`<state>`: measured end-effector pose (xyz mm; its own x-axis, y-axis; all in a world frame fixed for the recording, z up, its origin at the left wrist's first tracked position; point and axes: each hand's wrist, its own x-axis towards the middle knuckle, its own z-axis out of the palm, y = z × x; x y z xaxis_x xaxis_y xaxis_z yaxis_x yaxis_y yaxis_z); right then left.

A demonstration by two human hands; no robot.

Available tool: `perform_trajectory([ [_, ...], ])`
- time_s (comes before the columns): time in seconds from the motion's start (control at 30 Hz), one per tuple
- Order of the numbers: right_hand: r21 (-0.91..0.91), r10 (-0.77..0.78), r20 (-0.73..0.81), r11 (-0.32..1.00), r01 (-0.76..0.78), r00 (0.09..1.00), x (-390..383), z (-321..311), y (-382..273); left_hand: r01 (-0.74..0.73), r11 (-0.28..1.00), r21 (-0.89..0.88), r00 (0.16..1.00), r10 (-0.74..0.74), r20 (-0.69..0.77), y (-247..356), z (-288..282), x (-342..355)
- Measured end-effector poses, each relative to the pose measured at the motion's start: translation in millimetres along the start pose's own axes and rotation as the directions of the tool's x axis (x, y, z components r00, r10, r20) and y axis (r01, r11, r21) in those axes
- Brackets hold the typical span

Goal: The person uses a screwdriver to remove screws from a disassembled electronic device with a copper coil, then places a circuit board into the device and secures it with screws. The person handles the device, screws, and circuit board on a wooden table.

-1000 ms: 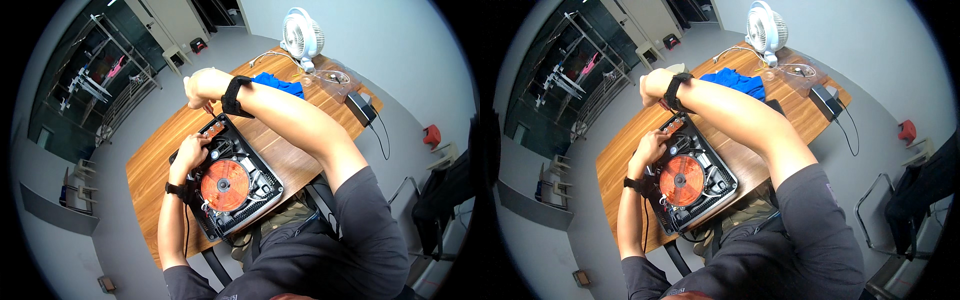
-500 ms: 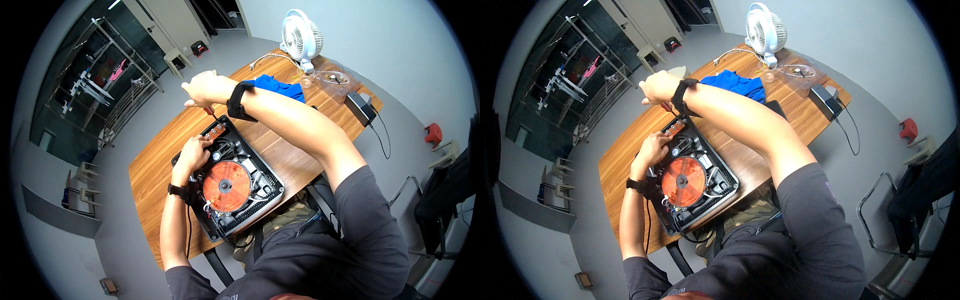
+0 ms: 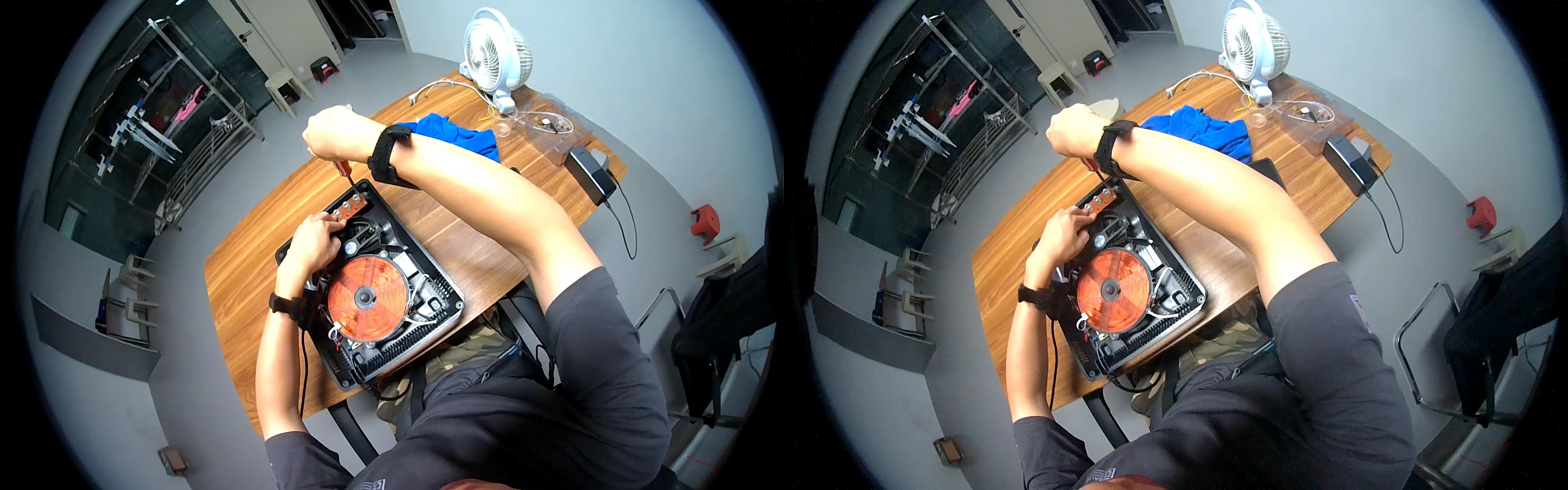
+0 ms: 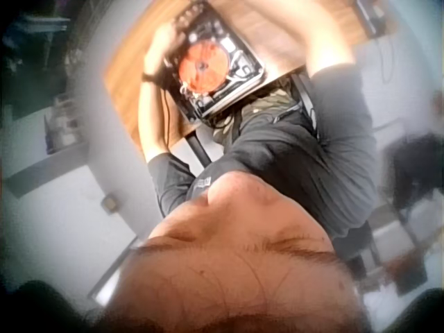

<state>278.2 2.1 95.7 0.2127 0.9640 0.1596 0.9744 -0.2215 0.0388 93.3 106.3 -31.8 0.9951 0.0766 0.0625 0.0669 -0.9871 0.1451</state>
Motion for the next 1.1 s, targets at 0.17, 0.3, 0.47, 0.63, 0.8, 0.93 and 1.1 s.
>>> perform_trajectory([
  [0.17,0.076,0.020,0.123,0.997,-0.030,0.992,0,-9,1,-0.020,1.000,-0.013,1.000,0.020,-0.017,-9,7,-1],
  [0.3,0.112,-0.104,0.174,0.990,0.086,0.979,6,-1,11,-0.005,1.000,0.002,1.000,0.005,0.004,-8,5,-3],
  [0.47,0.112,0.005,0.100,0.994,-0.016,0.995,9,6,11,0.020,0.999,0.028,1.000,-0.021,0.010,4,-3,-1],
  [0.63,0.079,0.051,-0.002,0.996,-0.050,0.999,1,5,10,0.018,1.000,0.020,1.000,-0.018,0.013,1,-1,-3],
  [0.8,0.162,-0.019,0.075,0.987,0.007,0.997,2,5,14,0.017,1.000,0.019,1.000,-0.018,0.019,5,-3,-1],
  [0.93,0.178,-0.028,0.114,0.984,0.007,0.993,5,1,2,0.044,0.999,0.002,0.999,-0.044,0.004,2,-2,-7],
  [1.1,0.065,-0.006,0.066,0.998,0.002,0.998,11,1,0,0.049,0.999,0.008,0.999,-0.049,0.013,4,-2,-3],
])
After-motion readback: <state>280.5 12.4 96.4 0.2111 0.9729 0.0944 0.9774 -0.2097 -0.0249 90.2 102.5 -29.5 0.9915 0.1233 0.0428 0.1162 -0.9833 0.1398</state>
